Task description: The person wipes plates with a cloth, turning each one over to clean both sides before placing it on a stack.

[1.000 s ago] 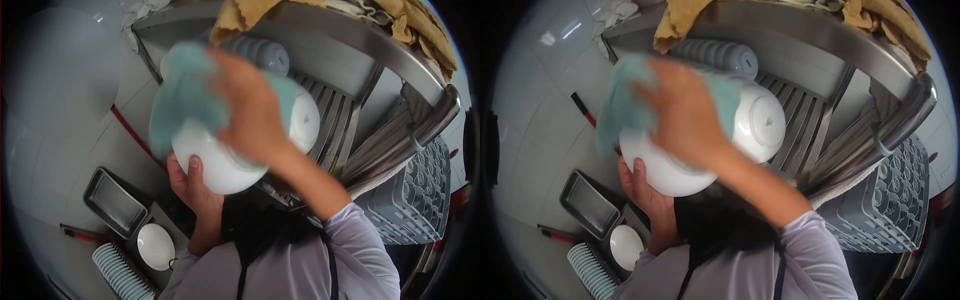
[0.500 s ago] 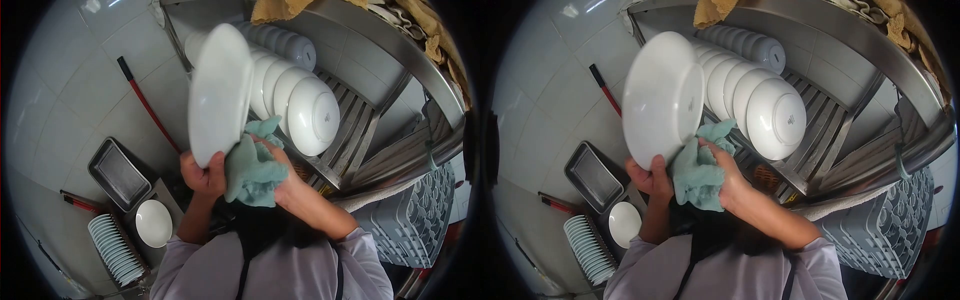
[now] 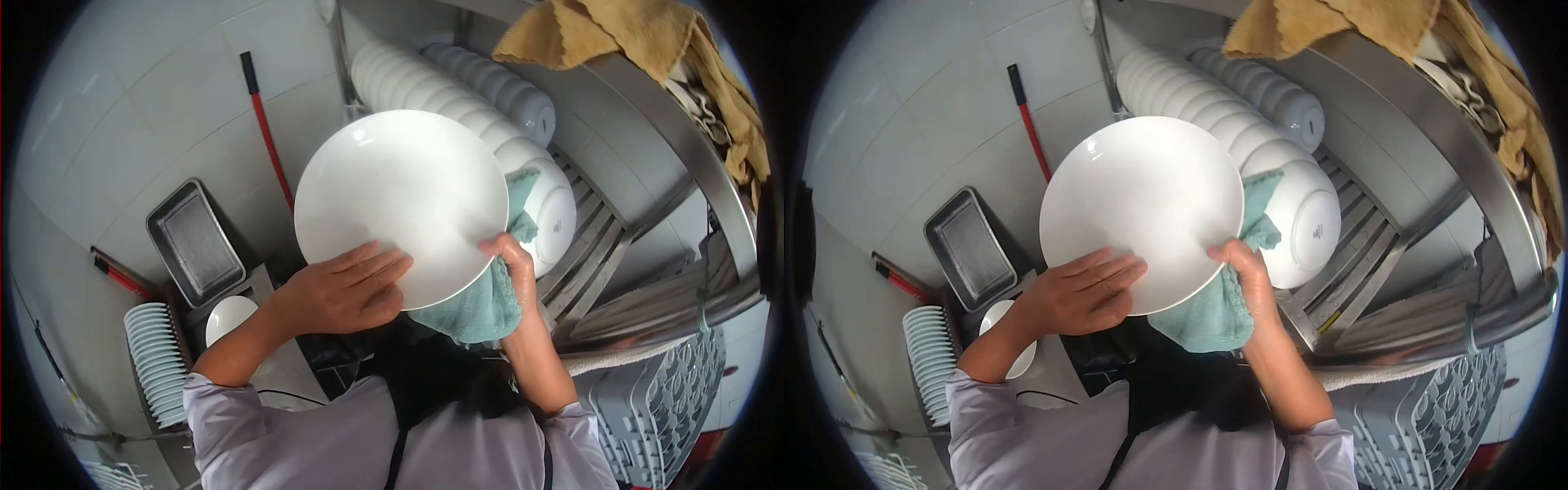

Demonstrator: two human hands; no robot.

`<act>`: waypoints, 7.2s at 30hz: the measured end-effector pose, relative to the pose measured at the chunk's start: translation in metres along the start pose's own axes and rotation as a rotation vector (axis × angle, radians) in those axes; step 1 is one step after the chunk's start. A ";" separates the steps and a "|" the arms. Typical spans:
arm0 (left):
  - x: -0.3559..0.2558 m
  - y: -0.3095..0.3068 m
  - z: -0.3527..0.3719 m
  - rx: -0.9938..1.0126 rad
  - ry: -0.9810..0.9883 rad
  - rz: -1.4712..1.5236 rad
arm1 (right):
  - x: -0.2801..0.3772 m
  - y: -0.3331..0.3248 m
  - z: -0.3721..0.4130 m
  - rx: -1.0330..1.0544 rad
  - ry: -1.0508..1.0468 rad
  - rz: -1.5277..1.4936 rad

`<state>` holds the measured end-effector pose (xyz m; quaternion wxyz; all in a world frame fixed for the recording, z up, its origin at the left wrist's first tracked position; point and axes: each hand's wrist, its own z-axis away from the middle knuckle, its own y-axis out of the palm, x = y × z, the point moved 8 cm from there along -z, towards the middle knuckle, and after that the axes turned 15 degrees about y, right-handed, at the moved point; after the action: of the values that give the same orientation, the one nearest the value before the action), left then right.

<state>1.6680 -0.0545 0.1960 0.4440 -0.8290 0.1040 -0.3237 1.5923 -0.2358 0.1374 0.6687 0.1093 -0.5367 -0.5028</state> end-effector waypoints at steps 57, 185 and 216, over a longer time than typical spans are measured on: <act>-0.244 0.038 0.448 -1.933 -2.078 -0.286 | -0.126 0.026 -0.112 0.418 -0.273 1.669; 0.008 0.151 0.146 -0.589 -1.675 1.895 | 0.003 -0.008 0.043 0.369 -0.592 1.537; -0.064 0.062 0.203 -1.311 -1.751 0.909 | -0.117 0.128 -0.108 0.158 -1.045 1.678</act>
<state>1.7536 0.0745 0.0373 -0.0713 -0.7247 0.1959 0.6568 1.7626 -0.1262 0.1111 0.4779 -0.4974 -0.6997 0.1858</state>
